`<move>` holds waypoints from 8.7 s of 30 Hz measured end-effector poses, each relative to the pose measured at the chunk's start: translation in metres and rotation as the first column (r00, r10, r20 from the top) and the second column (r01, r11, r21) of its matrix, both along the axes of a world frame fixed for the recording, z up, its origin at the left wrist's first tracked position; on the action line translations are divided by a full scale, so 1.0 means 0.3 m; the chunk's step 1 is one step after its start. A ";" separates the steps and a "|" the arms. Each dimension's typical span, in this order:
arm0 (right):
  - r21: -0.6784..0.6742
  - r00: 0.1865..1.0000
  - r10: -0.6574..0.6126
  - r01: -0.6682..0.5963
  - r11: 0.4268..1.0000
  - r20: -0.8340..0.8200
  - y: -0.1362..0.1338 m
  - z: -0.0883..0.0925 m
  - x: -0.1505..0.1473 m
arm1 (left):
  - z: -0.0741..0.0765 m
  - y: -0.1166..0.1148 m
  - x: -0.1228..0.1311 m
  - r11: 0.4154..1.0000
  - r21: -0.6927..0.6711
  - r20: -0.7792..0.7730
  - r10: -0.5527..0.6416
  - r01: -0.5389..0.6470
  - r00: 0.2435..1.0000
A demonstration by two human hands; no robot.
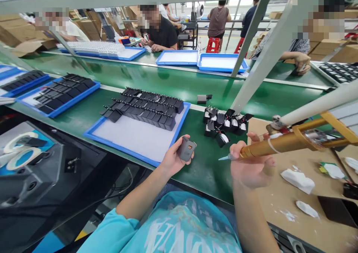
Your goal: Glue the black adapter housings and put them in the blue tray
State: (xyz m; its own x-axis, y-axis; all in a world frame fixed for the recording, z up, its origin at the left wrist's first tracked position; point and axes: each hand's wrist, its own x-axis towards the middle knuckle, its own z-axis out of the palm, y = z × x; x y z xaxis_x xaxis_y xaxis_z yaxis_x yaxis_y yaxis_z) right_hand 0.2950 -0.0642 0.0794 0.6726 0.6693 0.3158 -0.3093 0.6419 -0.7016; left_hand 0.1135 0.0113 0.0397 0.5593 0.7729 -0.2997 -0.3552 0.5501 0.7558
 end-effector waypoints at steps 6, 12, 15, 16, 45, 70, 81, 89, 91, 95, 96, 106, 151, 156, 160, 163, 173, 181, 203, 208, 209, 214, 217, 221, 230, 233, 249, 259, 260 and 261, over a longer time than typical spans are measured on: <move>-0.101 0.998 -0.033 0.028 0.994 -0.045 -0.002 0.042 -0.014 | -0.009 0.028 -0.105 0.969 0.248 -0.117 0.053 -0.023 0.992; -0.290 0.965 -0.161 0.096 0.952 -0.207 -0.024 0.044 -0.021 | -0.010 0.239 -0.428 0.439 0.885 -0.458 0.765 0.154 0.452; -0.317 0.937 -0.161 0.058 0.947 -0.309 -0.029 0.027 -0.015 | 0.002 0.402 -0.627 0.443 0.814 -0.515 0.849 0.375 0.117; -0.308 0.946 -0.144 0.051 0.950 -0.289 -0.027 0.026 -0.015 | 0.006 0.452 -0.680 0.470 0.758 -0.536 0.844 0.451 0.022; -0.067 0.987 -0.116 0.124 0.990 0.112 0.005 -0.060 0.028 | 0.207 1.016 0.319 0.412 0.199 -0.868 0.495 0.889 -0.035; 0.071 0.992 -0.047 0.039 0.997 0.121 0.019 -0.020 -0.010 | -0.079 -0.071 -0.100 0.114 0.792 -0.609 0.212 0.599 0.765; 0.096 0.993 0.091 -0.098 0.991 0.070 0.034 0.018 -0.106 | -0.139 -0.135 -0.027 0.441 0.756 -0.646 0.385 0.484 0.659; 0.056 0.995 0.082 -0.085 0.995 0.060 0.040 0.033 -0.125 | -0.099 -0.087 -0.032 0.768 0.505 -0.697 0.094 0.394 0.711; 0.045 0.995 0.090 -0.092 0.995 0.054 0.045 0.039 -0.129 | -0.114 -0.069 -0.036 0.856 0.400 -0.629 -0.005 0.329 0.777; 0.064 0.992 0.118 -0.121 0.991 0.049 0.052 0.046 -0.134 | -0.111 -0.040 -0.032 0.996 -0.017 -0.313 -0.084 0.083 0.946; 0.067 0.992 0.120 -0.123 0.990 0.046 0.051 0.047 -0.134 | -0.100 -0.035 -0.030 0.991 -0.131 -0.240 -0.059 0.028 0.969; 0.015 0.992 0.079 -0.081 0.997 0.095 0.031 0.050 -0.118 | -0.022 -0.028 -0.027 0.876 -0.482 -0.010 0.024 -0.026 1.000; 0.048 0.987 0.122 -0.128 0.991 0.100 0.058 0.050 -0.159 | -0.026 -0.098 -0.078 0.546 0.758 -0.576 0.303 0.357 0.759; 0.086 0.986 0.143 -0.151 0.985 0.091 0.058 0.052 -0.165 | -0.047 -0.103 -0.061 0.598 0.726 -0.584 0.276 0.339 0.763; 0.065 0.984 0.140 -0.147 0.987 0.106 0.063 0.056 -0.174 | -0.066 -0.110 -0.034 0.639 0.705 -0.565 0.246 0.306 0.788; 0.086 0.981 0.162 -0.171 0.982 0.103 0.066 0.060 -0.182 | -0.070 -0.118 -0.006 0.643 0.710 -0.530 0.222 0.286 0.818; 0.149 0.973 0.216 -0.226 0.963 0.081 0.059 0.064 -0.180 | -0.091 -0.122 0.039 0.579 0.802 -0.360 0.271 0.148 0.893; 0.132 0.981 0.176 -0.186 0.974 0.086 0.068 0.059 -0.176 | -0.078 -0.119 0.036 0.601 0.774 -0.425 0.259 0.200 0.867; 0.099 0.998 0.058 -0.061 0.993 0.035 0.047 0.032 -0.096 | -0.062 0.005 -0.004 0.601 0.685 -0.630 0.207 0.411 0.748; 0.124 0.997 0.065 -0.069 0.990 0.031 0.038 0.022 -0.072 | -0.069 -0.006 0.013 0.272 0.868 -0.496 0.423 0.417 0.758; 0.121 0.997 0.064 -0.068 0.990 0.035 0.036 0.019 -0.068 | -0.073 -0.011 0.011 0.186 0.890 -0.452 0.466 0.415 0.760; 0.113 0.997 0.068 -0.072 0.991 0.046 0.027 0.011 -0.054 | -0.089 -0.026 0.016 0.085 0.900 -0.402 0.539 0.427 0.740; 0.097 0.996 0.082 -0.085 0.992 0.032 0.025 0.013 -0.051 | -0.094 -0.031 0.028 0.216 0.877 -0.474 0.531 0.429 0.702; 0.094 0.996 0.081 -0.083 0.992 0.032 0.030 0.014 -0.047 | -0.092 -0.046 0.037 0.345 0.822 -0.568 0.462 0.452 0.681; 0.077 0.997 0.073 -0.075 0.994 0.028 0.022 0.013 -0.039 | -0.078 -0.036 0.023 0.132 0.502 -0.756 0.546 0.854 0.360; 0.089 0.997 0.075 -0.077 0.993 0.031 0.021 0.013 -0.039 | -0.067 -0.029 0.021 0.067 0.443 -0.756 0.565 0.894 0.332; 0.058 1.000 0.022 -0.022 0.998 0.008 0.027 0.005 -0.036 | -0.049 0.022 -0.027 0.965 0.201 -0.375 -0.082 0.168 0.923; -0.165 0.948 -0.097 0.048 0.985 -0.304 -0.012 0.030 -0.042 | -0.026 0.167 -0.281 0.866 0.494 -0.407 0.305 -0.073 0.861; -0.193 0.921 -0.111 0.040 0.980 -0.372 -0.012 0.020 -0.038 | -0.027 0.215 -0.331 0.784 0.620 -0.492 0.425 -0.038 0.760; -0.200 0.895 -0.127 0.043 0.979 -0.427 -0.010 0.010 -0.034 | -0.026 0.265 -0.385 0.688 0.724 -0.560 0.548 0.046 0.621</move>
State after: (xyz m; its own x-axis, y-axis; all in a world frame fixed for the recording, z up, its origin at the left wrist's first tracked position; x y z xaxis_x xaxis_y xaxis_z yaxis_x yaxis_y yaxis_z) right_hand 0.2847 -0.0672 0.0825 0.7710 0.6206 -0.1427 -0.5603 0.5546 -0.6152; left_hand -0.0020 0.0909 0.0319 0.1488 0.9808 0.1263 0.3958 -0.1762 0.9013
